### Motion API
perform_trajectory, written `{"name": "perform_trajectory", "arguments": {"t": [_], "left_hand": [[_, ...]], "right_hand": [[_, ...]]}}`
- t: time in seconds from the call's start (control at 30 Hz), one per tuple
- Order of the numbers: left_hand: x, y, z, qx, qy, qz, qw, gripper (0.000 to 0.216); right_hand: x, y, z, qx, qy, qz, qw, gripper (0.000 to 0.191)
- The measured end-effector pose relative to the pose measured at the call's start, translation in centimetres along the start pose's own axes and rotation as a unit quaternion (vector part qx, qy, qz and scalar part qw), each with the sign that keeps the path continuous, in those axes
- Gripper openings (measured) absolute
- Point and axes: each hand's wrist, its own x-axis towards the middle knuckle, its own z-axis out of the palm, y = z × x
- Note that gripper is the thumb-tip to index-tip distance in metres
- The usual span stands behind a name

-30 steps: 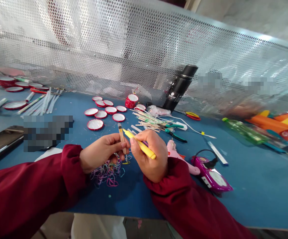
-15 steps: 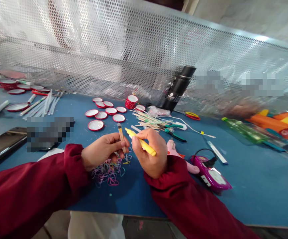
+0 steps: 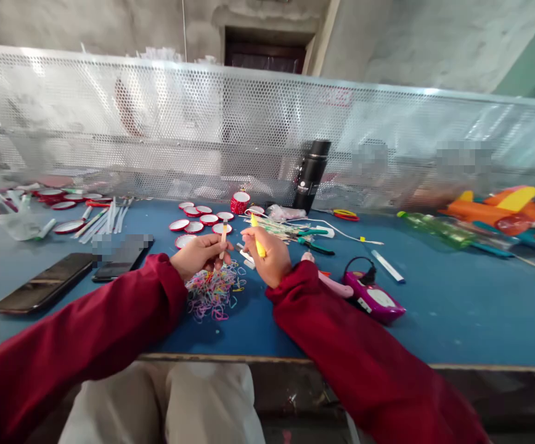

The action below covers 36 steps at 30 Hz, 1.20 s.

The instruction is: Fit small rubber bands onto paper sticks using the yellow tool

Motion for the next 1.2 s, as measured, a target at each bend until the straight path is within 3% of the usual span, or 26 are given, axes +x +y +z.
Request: {"name": "perform_trajectory", "arguments": {"t": [0.3, 0.6, 0.87, 1.0, 1.1, 1.2], "left_hand": [[0.8, -0.5, -1.1, 0.029, 0.064, 0.004, 0.998, 0.015], [1.6, -1.3, -1.6, 0.030, 0.073, -0.002, 0.997, 0.007], [1.6, -1.3, -1.7, 0.047, 0.073, -0.006, 0.996, 0.013], [1.9, -1.4, -1.9, 0.032, 0.062, 0.003, 0.998, 0.013], [2.2, -1.6, -2.0, 0.023, 0.052, -0.001, 0.998, 0.009], [2.3, -1.7, -2.3, 0.015, 0.044, -0.012, 0.999, 0.011]], "right_hand": [[0.4, 1.7, 0.0, -0.109, 0.003, -0.014, 0.994, 0.020], [0.3, 1.9, 0.3, -0.140, -0.024, -0.033, 0.989, 0.021], [0.2, 2.8, 0.6, -0.181, -0.035, -0.041, 0.982, 0.024], [1.2, 1.9, 0.4, -0.194, -0.070, -0.047, 0.977, 0.026], [3.1, 0.4, -0.1, -0.164, -0.096, -0.007, 0.982, 0.029], [4.8, -1.4, -0.1, -0.132, -0.074, 0.016, 0.988, 0.036]]}}
